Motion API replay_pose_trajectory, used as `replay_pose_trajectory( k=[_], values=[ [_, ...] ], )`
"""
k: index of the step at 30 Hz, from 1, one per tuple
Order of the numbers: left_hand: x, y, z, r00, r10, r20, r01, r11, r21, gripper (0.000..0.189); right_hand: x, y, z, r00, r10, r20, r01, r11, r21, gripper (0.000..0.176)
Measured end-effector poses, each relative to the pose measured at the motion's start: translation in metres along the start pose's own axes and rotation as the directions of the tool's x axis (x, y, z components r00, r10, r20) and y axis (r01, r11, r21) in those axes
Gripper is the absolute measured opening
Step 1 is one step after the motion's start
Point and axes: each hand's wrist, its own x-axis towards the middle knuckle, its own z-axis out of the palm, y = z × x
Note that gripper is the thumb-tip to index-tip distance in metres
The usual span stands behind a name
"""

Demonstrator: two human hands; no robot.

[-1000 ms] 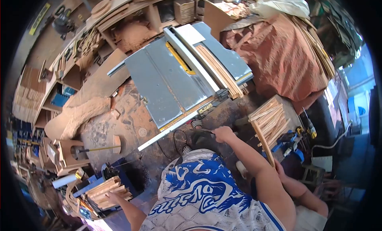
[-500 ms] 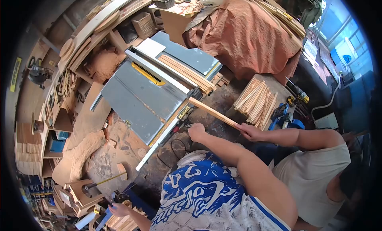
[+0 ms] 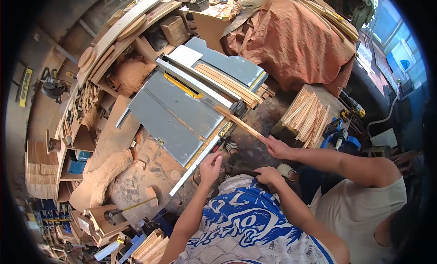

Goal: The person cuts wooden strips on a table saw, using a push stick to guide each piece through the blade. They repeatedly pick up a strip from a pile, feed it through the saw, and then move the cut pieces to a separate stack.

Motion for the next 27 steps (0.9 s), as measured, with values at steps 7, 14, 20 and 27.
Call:
replay_pose_trajectory(
  k=[7,14,20,27],
  values=[
    [0.058,-0.030,0.013,0.969,-0.182,0.164,0.186,0.982,-0.010,0.032,-0.031,-0.011,-0.014,0.998,0.032,-0.047,-0.028,0.996,0.079,0.050],
    [0.073,-0.030,0.000,0.977,-0.112,0.184,0.059,0.960,0.273,0.032,-0.024,-0.013,-0.032,0.992,0.113,0.057,-0.117,0.990,0.078,0.053],
    [0.106,-0.043,0.003,0.966,0.165,0.200,-0.237,0.875,0.422,0.042,0.005,-0.001,-0.027,0.993,0.098,0.069,-0.106,0.986,0.127,0.052],
    [0.165,-0.051,0.040,0.943,0.224,0.245,-0.311,0.853,0.420,0.052,-0.024,0.000,-0.016,0.991,0.130,-0.030,-0.124,0.980,0.158,0.053]
  ],
)
